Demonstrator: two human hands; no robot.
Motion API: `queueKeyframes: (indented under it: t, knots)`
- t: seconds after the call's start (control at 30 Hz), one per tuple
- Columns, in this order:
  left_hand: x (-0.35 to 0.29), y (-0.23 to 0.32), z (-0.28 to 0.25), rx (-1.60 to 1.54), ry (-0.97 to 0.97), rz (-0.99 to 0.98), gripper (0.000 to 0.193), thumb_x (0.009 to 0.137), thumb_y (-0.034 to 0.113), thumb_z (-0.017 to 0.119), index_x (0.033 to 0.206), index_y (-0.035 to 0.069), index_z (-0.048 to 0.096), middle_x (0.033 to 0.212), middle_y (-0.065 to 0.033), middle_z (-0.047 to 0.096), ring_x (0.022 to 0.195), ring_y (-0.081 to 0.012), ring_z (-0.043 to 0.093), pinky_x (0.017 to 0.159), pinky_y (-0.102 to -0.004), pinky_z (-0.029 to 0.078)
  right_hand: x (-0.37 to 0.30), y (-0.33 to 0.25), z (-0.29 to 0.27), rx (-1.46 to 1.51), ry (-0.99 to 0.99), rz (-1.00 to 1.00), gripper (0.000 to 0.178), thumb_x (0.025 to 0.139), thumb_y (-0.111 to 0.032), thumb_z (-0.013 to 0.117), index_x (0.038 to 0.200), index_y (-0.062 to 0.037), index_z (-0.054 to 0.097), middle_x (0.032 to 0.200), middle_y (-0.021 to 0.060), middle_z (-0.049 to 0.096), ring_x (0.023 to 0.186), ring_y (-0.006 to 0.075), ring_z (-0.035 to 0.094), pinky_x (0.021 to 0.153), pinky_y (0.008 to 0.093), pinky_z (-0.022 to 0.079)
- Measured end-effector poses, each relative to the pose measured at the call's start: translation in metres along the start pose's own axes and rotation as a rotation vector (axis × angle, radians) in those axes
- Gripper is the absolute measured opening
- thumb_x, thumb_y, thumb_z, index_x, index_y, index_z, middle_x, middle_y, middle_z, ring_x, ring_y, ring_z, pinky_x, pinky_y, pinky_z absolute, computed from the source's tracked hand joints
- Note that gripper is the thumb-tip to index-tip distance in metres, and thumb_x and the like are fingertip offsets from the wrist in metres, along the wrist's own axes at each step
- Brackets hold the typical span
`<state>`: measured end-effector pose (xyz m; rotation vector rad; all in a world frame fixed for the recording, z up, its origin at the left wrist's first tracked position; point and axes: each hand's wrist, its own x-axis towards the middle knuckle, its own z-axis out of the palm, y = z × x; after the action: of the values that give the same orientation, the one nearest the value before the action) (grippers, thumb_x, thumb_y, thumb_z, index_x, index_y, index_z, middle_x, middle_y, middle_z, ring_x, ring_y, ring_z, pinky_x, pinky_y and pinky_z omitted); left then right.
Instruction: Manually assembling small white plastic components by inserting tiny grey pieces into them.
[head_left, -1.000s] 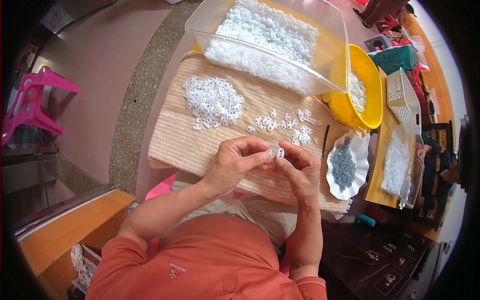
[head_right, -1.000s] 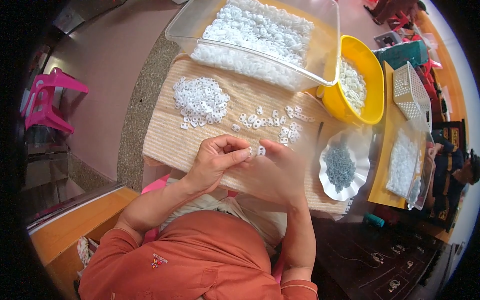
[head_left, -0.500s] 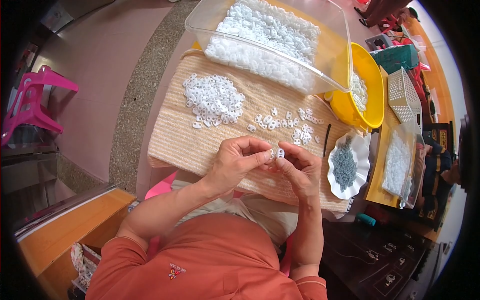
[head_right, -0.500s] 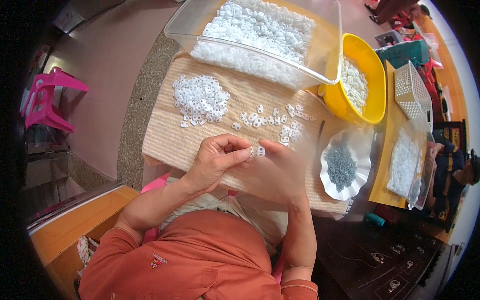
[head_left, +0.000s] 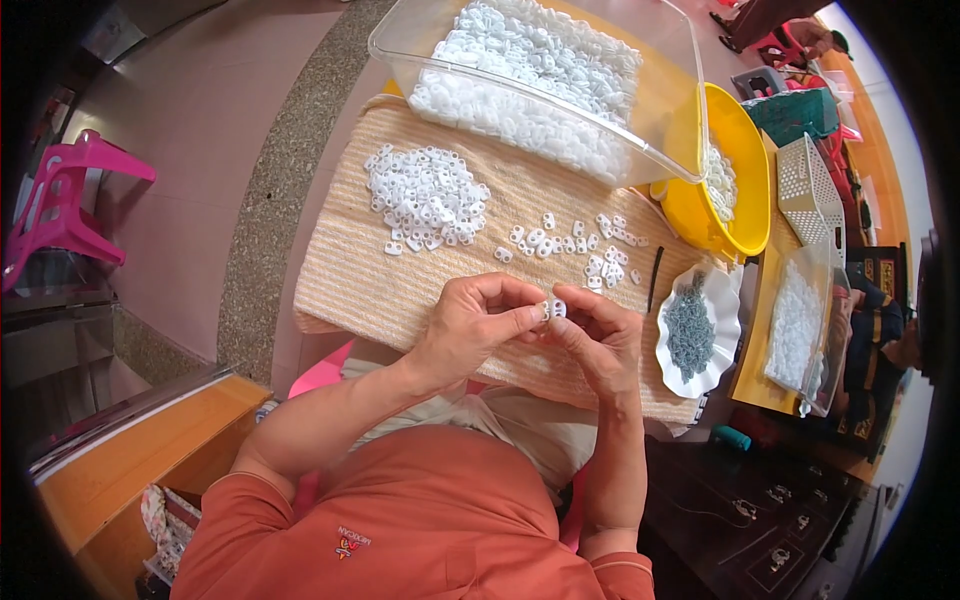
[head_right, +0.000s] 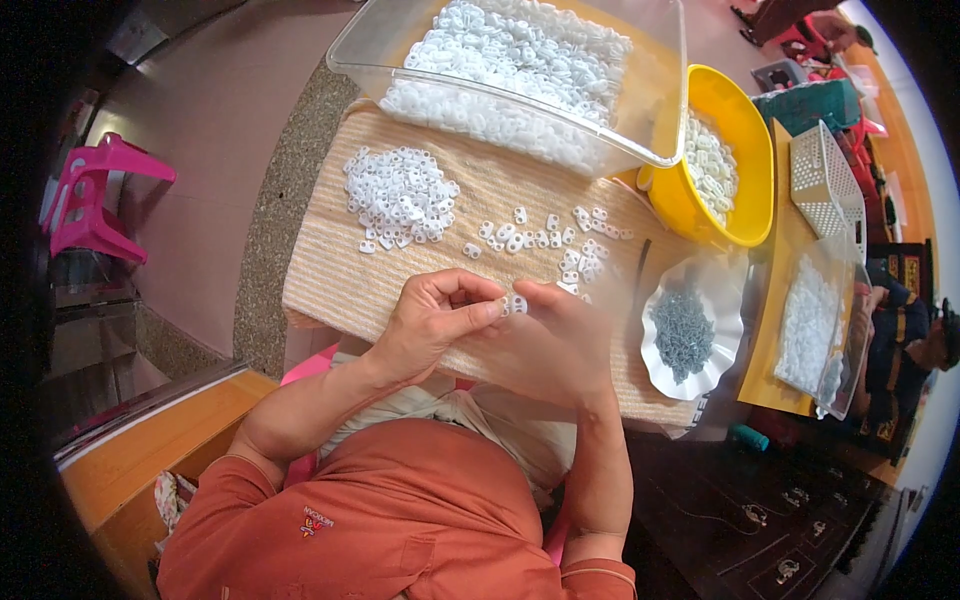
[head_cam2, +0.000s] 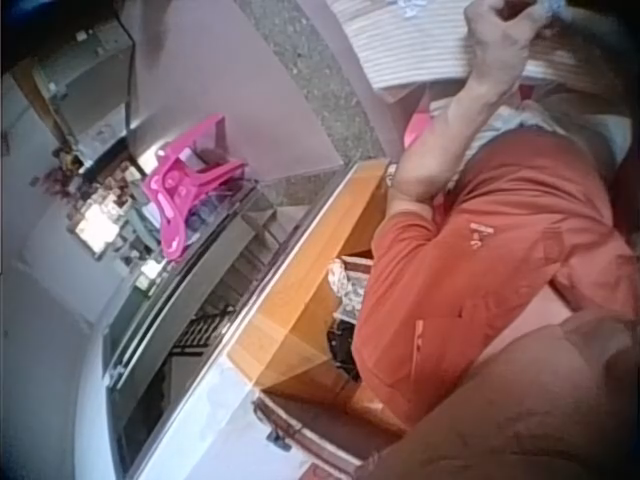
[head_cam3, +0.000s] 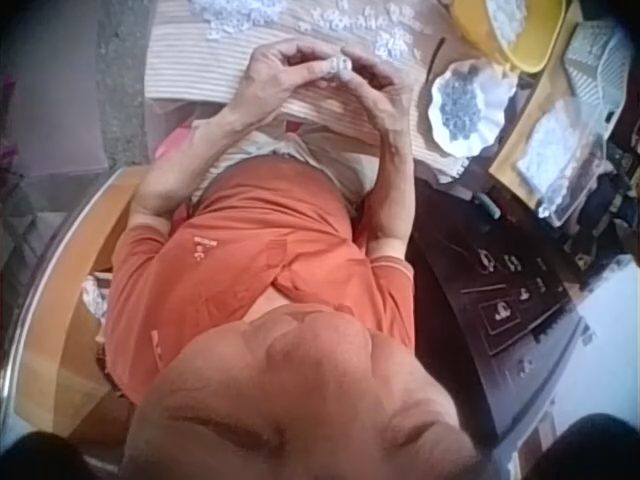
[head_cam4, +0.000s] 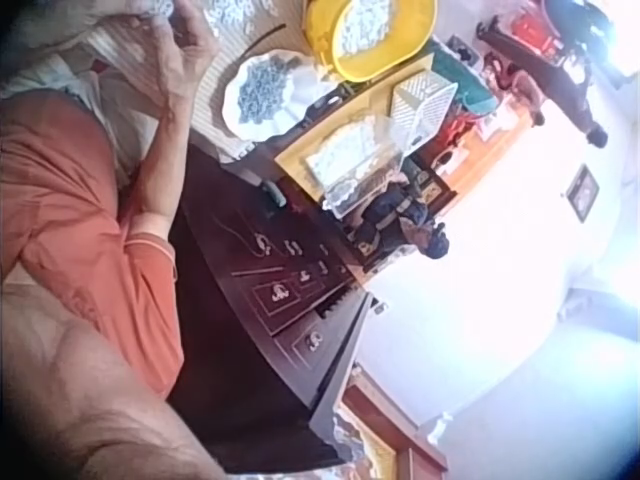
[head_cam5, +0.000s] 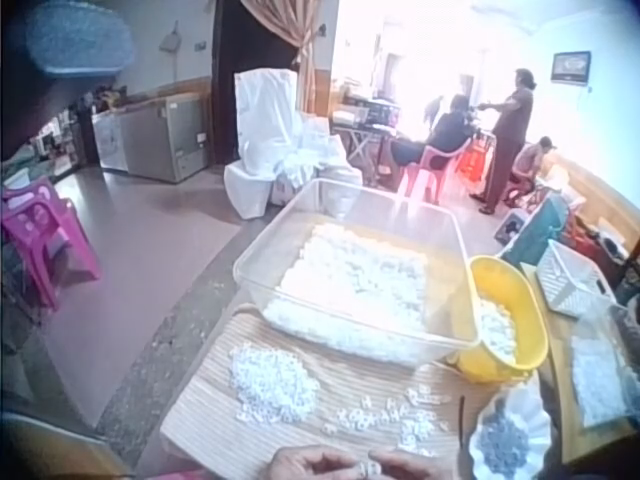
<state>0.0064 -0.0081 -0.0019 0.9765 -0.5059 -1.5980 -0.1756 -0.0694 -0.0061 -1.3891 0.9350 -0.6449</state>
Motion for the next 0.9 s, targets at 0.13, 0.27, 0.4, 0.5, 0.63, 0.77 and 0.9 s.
queueKeyframes:
  t: [0.13, 0.27, 0.4, 0.5, 0.63, 0.77, 0.9]
  knots:
    - [-0.0003, -0.0013, -0.0005, -0.029, 0.005, -0.005, 0.018, 0.085, 0.003, 0.065, 0.102, -0.002, 0.063, 0.091, -0.0087, 0.067, 0.079, -0.0120, 0.065, 0.073, -0.0251, 0.055, -0.0001, -0.0050, 0.0024, -0.127, -0.010, -0.016, 0.031, 0.083, 0.006, 0.064, 0.114, 0.0058, 0.059, 0.095, 0.0126, 0.067, 0.086, 0.0177, 0.066, 0.075, 0.0286, 0.055]
    - [0.0001, -0.0013, -0.0007, -0.028, 0.006, -0.010, 0.018, 0.085, 0.002, 0.065, 0.102, -0.002, 0.063, 0.091, -0.0089, 0.067, 0.079, -0.0123, 0.066, 0.073, -0.0254, 0.056, -0.0005, -0.0070, 0.0022, -0.156, -0.022, -0.035, 0.031, 0.083, 0.006, 0.064, 0.114, 0.0054, 0.060, 0.094, 0.0117, 0.067, 0.086, 0.0169, 0.065, 0.076, 0.0273, 0.054]
    - [-0.0008, 0.0012, 0.0002, -0.058, 0.011, -0.053, 0.018, 0.085, 0.002, 0.066, 0.102, -0.002, 0.063, 0.091, -0.0081, 0.067, 0.078, -0.0123, 0.065, 0.072, -0.0257, 0.056, -0.0006, -0.0060, 0.0016, -0.138, -0.012, -0.017, 0.031, 0.083, 0.006, 0.065, 0.114, 0.0053, 0.060, 0.094, 0.0109, 0.066, 0.085, 0.0164, 0.065, 0.075, 0.0270, 0.054]
    - [-0.0009, 0.0015, 0.0006, -0.095, 0.010, -0.086, 0.017, 0.084, 0.002, 0.066, 0.101, -0.001, 0.063, 0.091, -0.0071, 0.067, 0.078, -0.0122, 0.065, 0.071, -0.0256, 0.057, -0.0002, -0.0060, -0.0002, -0.163, -0.028, -0.010, 0.032, 0.082, 0.007, 0.065, 0.114, 0.0050, 0.061, 0.095, 0.0105, 0.066, 0.086, 0.0161, 0.065, 0.076, 0.0266, 0.053]
    - [-0.0013, 0.0012, 0.0003, -0.145, 0.002, -0.113, 0.015, 0.084, 0.002, 0.067, 0.099, 0.000, 0.064, 0.092, -0.0063, 0.067, 0.079, -0.0121, 0.065, 0.070, -0.0253, 0.057, 0.0002, -0.0025, -0.0033, -0.132, -0.049, -0.069, 0.033, 0.082, 0.007, 0.066, 0.114, 0.0050, 0.061, 0.098, 0.0104, 0.065, 0.089, 0.0160, 0.064, 0.078, 0.0263, 0.052]
    - [-0.0023, 0.0010, 0.0005, -0.192, -0.021, -0.116, 0.016, 0.085, 0.006, 0.068, 0.099, -0.002, 0.065, 0.092, -0.0083, 0.067, 0.079, -0.0117, 0.064, 0.070, -0.0223, 0.055, -0.0009, -0.0014, -0.0034, -0.079, -0.057, -0.086, 0.033, 0.081, 0.006, 0.066, 0.114, 0.0051, 0.061, 0.098, 0.0106, 0.065, 0.089, 0.0162, 0.064, 0.078, 0.0263, 0.052]
    - [-0.0022, -0.0019, -0.0012, -0.309, -0.052, -0.178, 0.014, 0.085, 0.006, 0.067, 0.098, 0.001, 0.064, 0.092, -0.0083, 0.067, 0.079, -0.0126, 0.065, 0.071, -0.0228, 0.056, -0.0012, -0.0043, -0.0047, -0.160, -0.080, -0.116, 0.033, 0.081, 0.005, 0.067, 0.114, 0.0053, 0.061, 0.098, 0.0108, 0.066, 0.090, 0.0166, 0.064, 0.079, 0.0266, 0.052]
